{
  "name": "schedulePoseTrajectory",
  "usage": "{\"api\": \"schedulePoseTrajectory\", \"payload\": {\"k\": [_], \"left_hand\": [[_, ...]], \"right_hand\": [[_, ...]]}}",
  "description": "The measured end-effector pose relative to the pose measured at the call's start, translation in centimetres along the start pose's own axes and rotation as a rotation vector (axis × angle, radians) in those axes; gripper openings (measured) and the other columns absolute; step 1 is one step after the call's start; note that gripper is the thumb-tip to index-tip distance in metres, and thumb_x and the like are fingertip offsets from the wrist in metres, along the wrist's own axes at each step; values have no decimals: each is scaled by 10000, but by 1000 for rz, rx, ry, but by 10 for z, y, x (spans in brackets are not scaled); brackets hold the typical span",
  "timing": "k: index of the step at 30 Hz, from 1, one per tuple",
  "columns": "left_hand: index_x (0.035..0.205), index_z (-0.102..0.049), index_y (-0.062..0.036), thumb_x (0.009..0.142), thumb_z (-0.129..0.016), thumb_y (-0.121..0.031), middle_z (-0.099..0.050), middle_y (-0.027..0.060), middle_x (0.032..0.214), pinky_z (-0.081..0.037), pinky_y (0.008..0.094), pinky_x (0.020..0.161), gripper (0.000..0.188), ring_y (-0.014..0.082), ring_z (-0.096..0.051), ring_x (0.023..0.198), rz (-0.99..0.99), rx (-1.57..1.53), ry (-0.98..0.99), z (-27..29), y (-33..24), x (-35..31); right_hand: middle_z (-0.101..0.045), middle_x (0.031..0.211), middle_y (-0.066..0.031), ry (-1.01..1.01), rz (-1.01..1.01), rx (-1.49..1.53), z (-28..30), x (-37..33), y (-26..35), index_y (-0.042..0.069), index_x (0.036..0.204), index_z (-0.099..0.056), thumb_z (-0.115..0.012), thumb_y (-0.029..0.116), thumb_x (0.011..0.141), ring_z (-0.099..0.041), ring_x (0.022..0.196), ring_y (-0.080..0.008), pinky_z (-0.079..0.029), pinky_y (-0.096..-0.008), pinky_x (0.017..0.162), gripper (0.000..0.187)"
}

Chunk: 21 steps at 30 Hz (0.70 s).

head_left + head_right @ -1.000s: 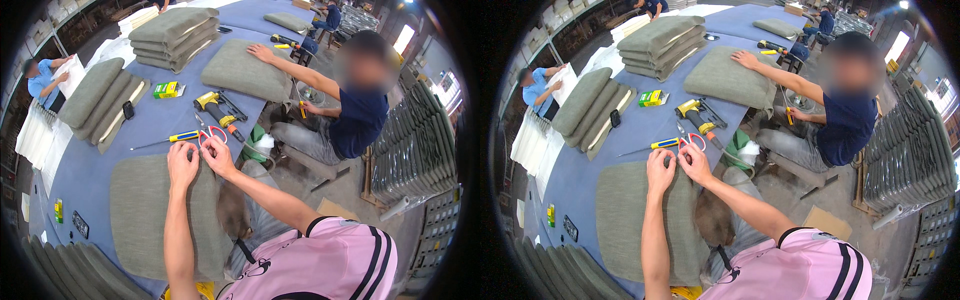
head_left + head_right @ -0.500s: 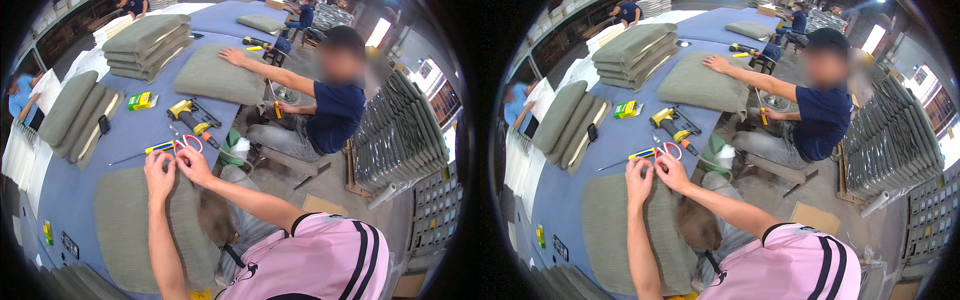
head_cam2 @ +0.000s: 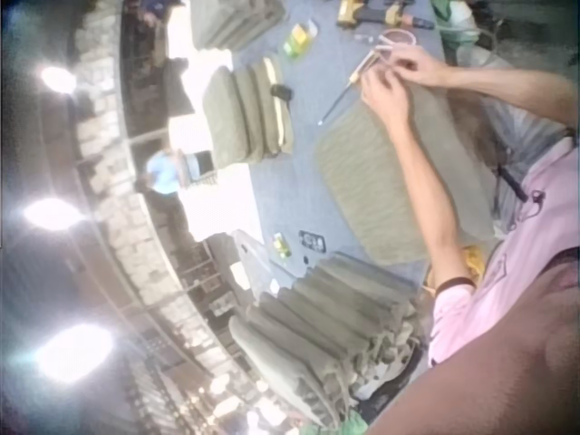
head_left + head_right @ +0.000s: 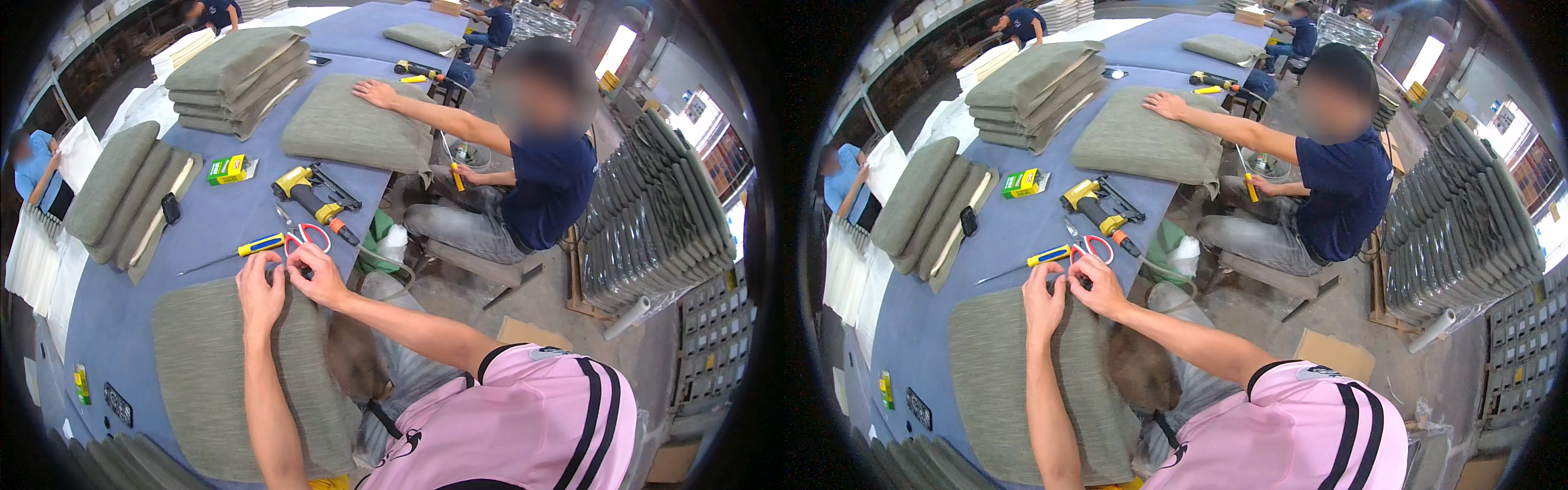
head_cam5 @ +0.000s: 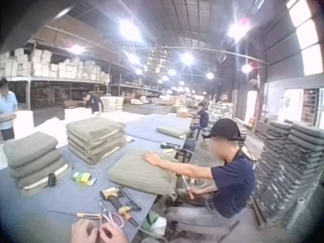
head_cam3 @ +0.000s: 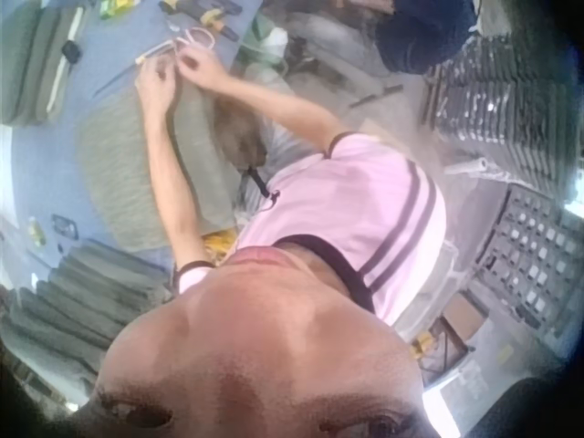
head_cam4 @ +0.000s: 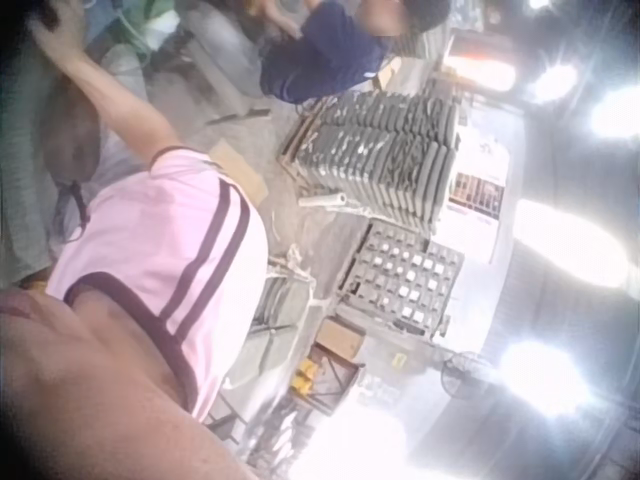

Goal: The person staples fabric onto cushion cores using a pneumatic staple gun, trims excess fabric with scissors, and smooths the surface. The person handles multiple cushions, stacking finished units on the table.

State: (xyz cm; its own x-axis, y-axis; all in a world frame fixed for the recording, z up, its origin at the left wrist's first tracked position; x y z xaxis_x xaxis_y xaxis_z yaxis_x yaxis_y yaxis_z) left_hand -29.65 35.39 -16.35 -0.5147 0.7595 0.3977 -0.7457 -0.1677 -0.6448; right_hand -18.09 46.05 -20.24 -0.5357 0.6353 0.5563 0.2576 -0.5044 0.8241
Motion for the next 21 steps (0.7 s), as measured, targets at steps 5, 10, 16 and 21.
{"api": "schedulePoseTrajectory", "payload": {"k": [5,10,16,21], "left_hand": [[1179,-690,-105,1003,-733,-149,-728,70,1201,-420,489,1132,186,328,-682,1209,-51,78,52,-2,-12,-2],[1166,-689,-109,1017,-725,-157,-731,60,1192,-422,488,1123,161,327,-684,1197,-39,22,9,2,-16,0],[1107,-693,-100,1017,-720,-149,-727,68,1142,-432,490,1101,106,331,-686,1149,-39,39,11,2,-12,0],[1088,-702,-86,1011,-725,-145,-733,81,1139,-442,489,1091,100,333,-697,1146,-20,120,45,-3,-4,-2]], "right_hand": [[-641,966,-96,1,-50,-12,2,0,-6,1,1017,-683,-757,48,946,-668,848,-231,-550,-361,760,113],[-639,963,-95,-1,-59,-11,2,0,-10,1,1019,-679,-757,40,949,-662,828,-222,-544,-352,745,111],[-638,962,-88,7,-38,-27,0,-1,-8,0,1016,-677,-757,29,940,-652,823,-210,-539,-349,741,114],[-627,953,-84,0,-38,-10,1,-1,-6,0,1024,-679,-752,28,942,-645,809,-208,-536,-347,732,113]]}}
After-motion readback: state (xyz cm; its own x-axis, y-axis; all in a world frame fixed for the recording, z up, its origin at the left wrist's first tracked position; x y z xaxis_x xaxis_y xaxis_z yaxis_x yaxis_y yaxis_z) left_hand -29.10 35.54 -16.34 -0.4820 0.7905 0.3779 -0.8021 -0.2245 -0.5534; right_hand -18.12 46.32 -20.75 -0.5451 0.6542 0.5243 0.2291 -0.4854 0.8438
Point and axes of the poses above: each hand's wrist, its own x-axis towards the middle knuckle, its own z-axis out of the back of the hand, y = z × x, the point moved 10 cm from there along x, towards the middle knuckle
